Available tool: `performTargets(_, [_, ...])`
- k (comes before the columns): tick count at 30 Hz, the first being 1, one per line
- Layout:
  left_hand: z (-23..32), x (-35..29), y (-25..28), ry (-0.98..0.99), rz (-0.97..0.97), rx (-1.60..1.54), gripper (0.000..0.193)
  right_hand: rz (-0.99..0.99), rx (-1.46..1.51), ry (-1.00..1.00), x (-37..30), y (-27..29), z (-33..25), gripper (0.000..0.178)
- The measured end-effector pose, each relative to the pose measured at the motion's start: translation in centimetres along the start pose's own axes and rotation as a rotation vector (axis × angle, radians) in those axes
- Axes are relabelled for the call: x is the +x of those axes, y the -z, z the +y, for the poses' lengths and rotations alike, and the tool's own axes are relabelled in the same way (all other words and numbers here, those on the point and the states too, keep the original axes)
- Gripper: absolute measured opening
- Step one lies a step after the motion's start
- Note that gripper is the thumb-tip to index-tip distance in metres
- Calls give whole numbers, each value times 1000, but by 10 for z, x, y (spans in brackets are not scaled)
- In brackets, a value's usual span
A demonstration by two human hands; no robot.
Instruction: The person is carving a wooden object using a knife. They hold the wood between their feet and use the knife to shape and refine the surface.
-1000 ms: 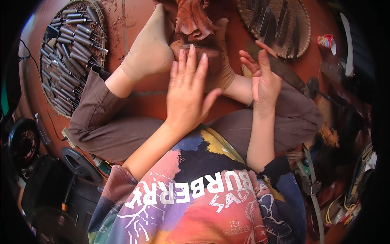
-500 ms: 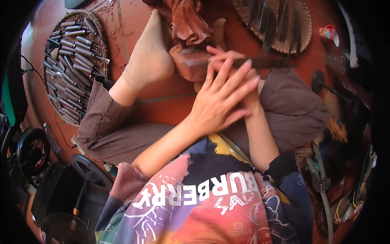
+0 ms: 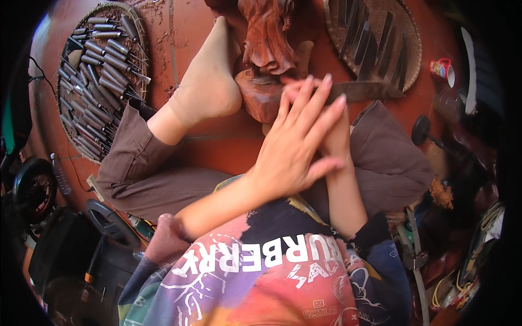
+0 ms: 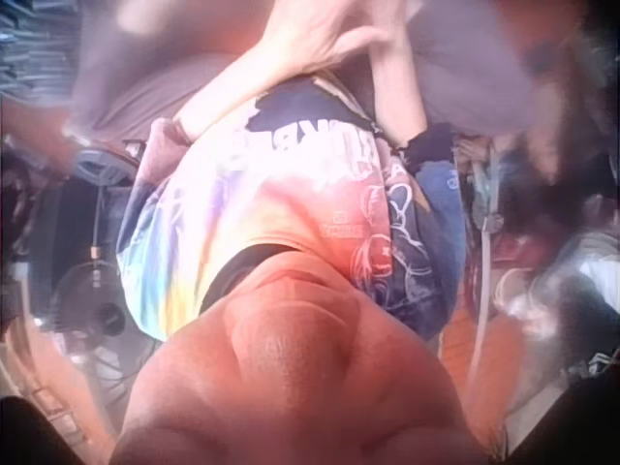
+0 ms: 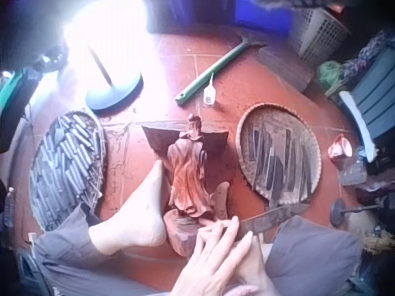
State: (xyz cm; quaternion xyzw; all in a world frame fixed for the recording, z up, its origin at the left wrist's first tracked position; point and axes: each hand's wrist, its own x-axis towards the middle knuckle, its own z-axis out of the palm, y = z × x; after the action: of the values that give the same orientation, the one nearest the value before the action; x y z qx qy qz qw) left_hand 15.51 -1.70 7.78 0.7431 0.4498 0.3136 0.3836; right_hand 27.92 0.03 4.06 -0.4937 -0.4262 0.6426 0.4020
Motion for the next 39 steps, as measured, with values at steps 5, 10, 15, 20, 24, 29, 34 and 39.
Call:
performTargets(5, [-10, 13, -4, 9, 24, -23, 78, 74, 92, -15, 4, 1, 14, 21])
performTargets(10, [9, 11, 0, 56, -66, -37, 75, 144, 100, -96, 17, 9, -8, 22])
performTargets(15, [16, 0, 9, 107, -63, -77, 75, 128, -6, -185, 7, -3, -22, 20])
performTargets(20, [1, 20, -8, 101, -9, -137, 77, 213, 93, -179, 22, 3, -17, 20])
performTargets(24, [10, 9, 10, 134, -28, -176, 79, 182, -92, -209, -4, -13, -28, 19])
performTargets(29, [-3, 26, -11, 124, 44, -158, 80, 253, 56, -199, 20, -4, -22, 19])
performTargets(34, [15, 11, 15, 156, 26, -227, 76, 207, -155, -230, -5, -19, -31, 19])
performTargets(39, [-2, 32, -8, 134, 32, -202, 76, 278, 47, -226, 24, -5, -25, 18])
